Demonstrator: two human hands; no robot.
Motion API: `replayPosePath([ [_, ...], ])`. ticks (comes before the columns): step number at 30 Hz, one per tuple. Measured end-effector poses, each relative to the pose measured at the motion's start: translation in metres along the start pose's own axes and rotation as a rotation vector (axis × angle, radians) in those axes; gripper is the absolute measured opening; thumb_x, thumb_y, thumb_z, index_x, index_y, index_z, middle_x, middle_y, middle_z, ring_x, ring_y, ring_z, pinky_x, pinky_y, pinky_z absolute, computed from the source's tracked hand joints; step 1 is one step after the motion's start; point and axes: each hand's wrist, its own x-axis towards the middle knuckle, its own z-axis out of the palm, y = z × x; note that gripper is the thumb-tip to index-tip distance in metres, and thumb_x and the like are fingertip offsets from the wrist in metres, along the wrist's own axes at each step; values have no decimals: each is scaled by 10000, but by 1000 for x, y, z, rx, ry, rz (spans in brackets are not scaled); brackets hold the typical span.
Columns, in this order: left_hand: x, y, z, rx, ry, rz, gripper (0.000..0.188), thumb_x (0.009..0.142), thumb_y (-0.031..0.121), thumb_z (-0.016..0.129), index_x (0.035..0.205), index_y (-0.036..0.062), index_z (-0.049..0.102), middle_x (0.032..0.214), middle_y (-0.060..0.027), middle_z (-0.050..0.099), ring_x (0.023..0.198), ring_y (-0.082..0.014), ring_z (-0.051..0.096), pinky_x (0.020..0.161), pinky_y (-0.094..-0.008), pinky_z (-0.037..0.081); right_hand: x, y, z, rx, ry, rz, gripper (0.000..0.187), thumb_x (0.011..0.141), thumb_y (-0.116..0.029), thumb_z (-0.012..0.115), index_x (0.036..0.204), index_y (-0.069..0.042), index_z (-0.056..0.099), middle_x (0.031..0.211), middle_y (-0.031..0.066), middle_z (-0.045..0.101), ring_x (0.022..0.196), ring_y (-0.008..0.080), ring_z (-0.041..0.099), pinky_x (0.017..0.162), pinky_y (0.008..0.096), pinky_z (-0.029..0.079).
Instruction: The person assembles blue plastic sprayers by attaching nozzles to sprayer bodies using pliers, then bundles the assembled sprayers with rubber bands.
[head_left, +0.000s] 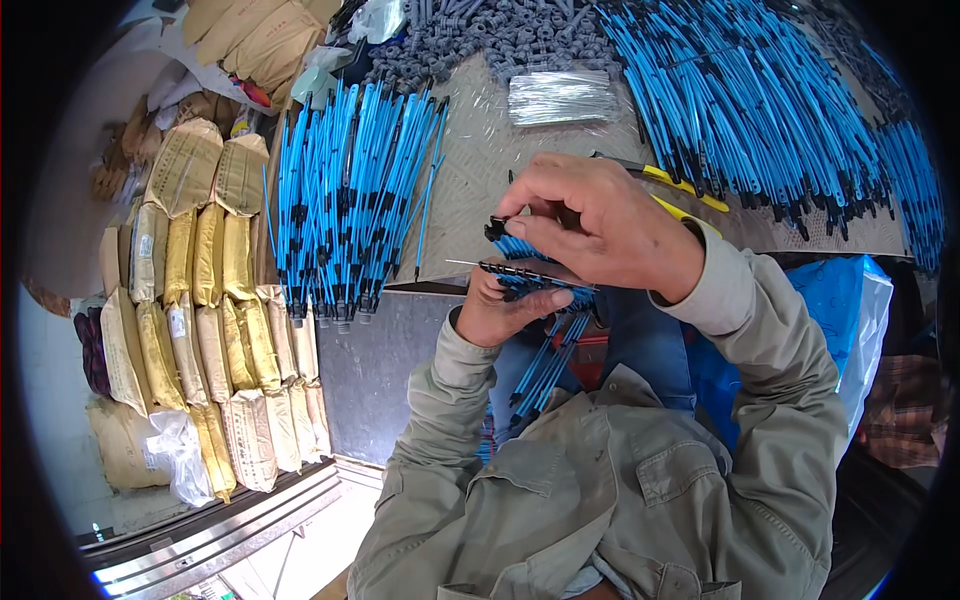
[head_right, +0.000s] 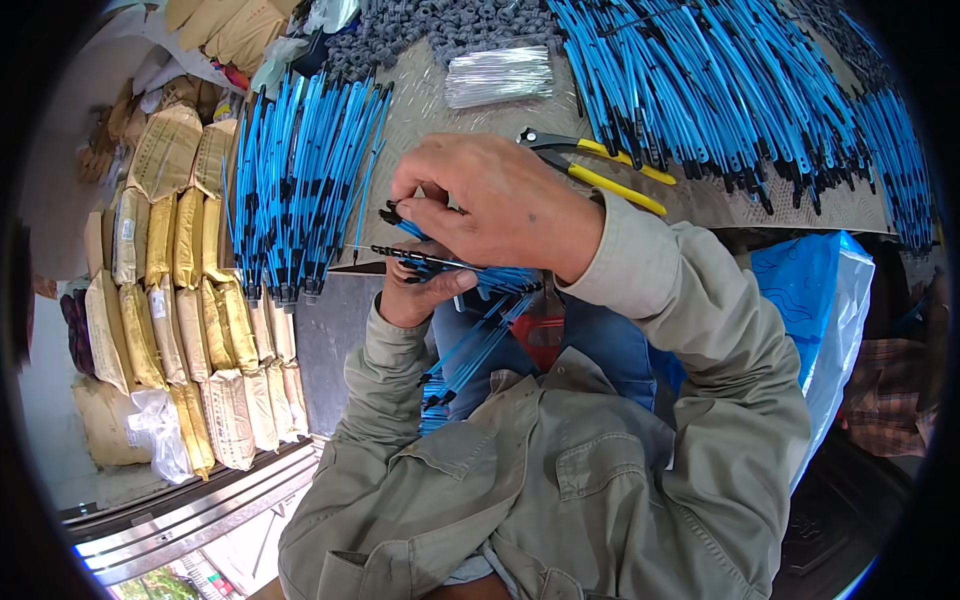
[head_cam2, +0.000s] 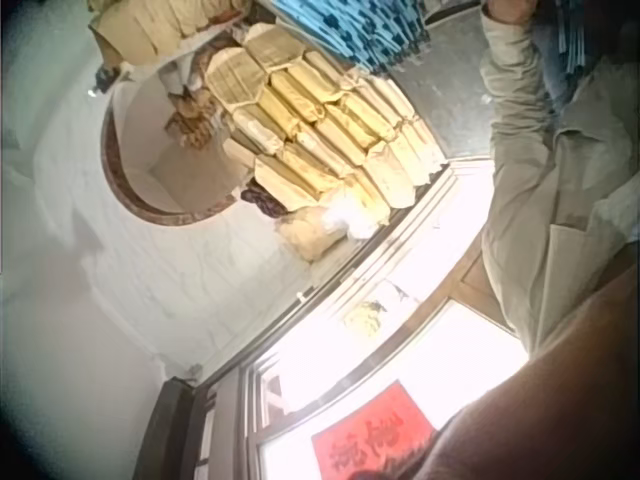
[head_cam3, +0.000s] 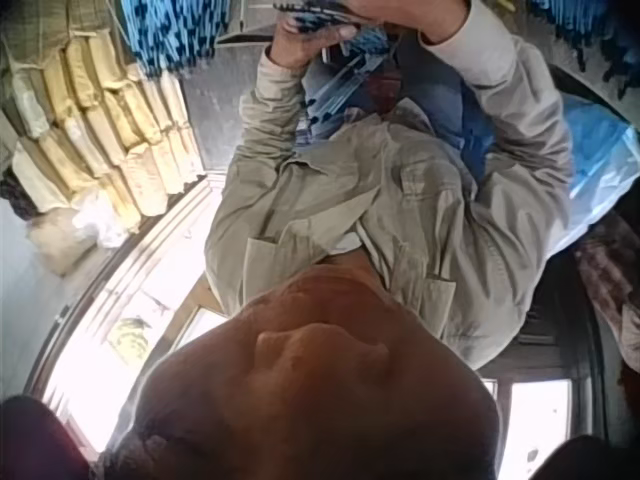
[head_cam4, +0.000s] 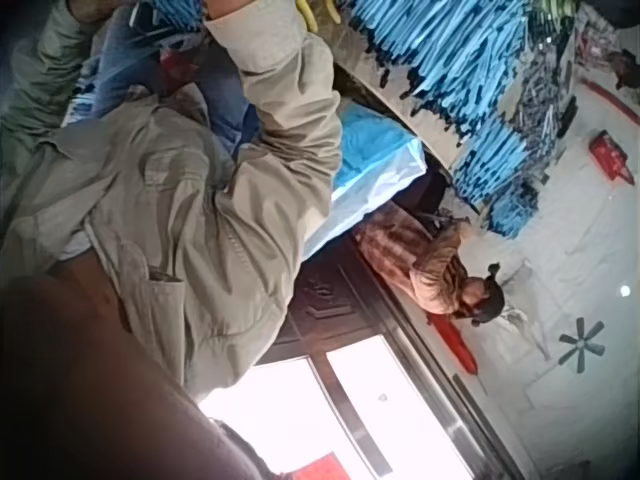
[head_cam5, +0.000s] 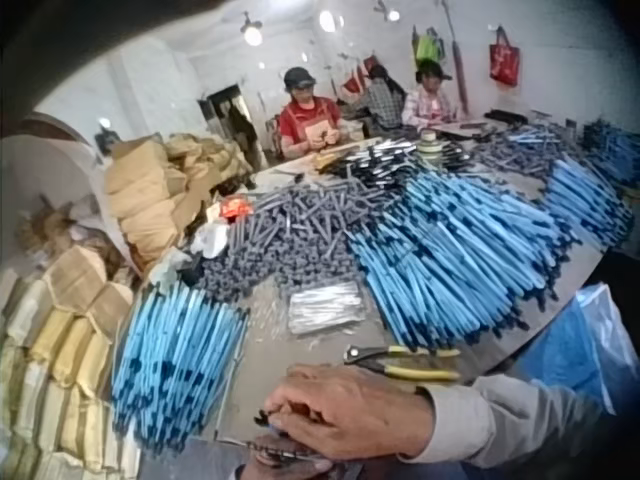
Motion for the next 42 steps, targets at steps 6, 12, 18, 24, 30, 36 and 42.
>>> replayPosePath([
  [6,1,5,6,-38,-36,135,211,771,-21,650,981,-4,633,922,-87,656,895,-148,608,798,-282,481,0,8,-1,269,-111,123,137,814,-51,592,950,-32,605,677,18,472,578,93,470,514,249,363],
  [12,-3,-1,3,-212,5,48,196,761,-29,644,957,-14,635,942,-108,651,911,-209,620,830,-330,485,0,4,-10,420,-206,201,124,819,-77,610,923,-11,598,672,-20,459,588,43,460,492,223,360],
  [18,-3,-14,-27,-302,-185,21,268,694,-6,691,954,-19,629,957,-146,644,922,-286,624,864,-395,474,5,-5,-6,395,-328,277,160,786,-77,648,925,-15,599,661,-22,444,574,41,456,462,218,352],
  [24,0,-13,-29,-330,-216,-16,304,651,16,727,939,-12,636,949,-153,645,917,-273,621,848,-400,465,5,3,4,195,-214,33,186,746,-85,673,904,-29,591,648,4,441,545,73,455,455,239,361],
  [30,-3,-34,-50,49,-252,100,274,673,30,729,930,-10,644,939,-130,650,894,-218,611,819,-357,453,5,-2,13,55,-23,-107,187,712,-96,678,861,-45,577,652,35,459,506,141,444,445,276,357],
  [36,2,-3,-23,54,-196,208,265,704,28,721,955,-10,645,966,-109,648,886,-189,607,815,-326,459,7,-4,10,82,-8,-86,154,714,-98,673,822,-44,577,634,34,458,491,154,434,438,295,344],
  [42,3,0,0,-165,-107,-42,232,745,-37,669,974,-27,637,981,-103,648,915,-173,607,808,-294,474,6,-8,-8,-208,51,-56,118,768,-94,643,724,-14,568,618,45,475,496,131,435,442,272,320],
])
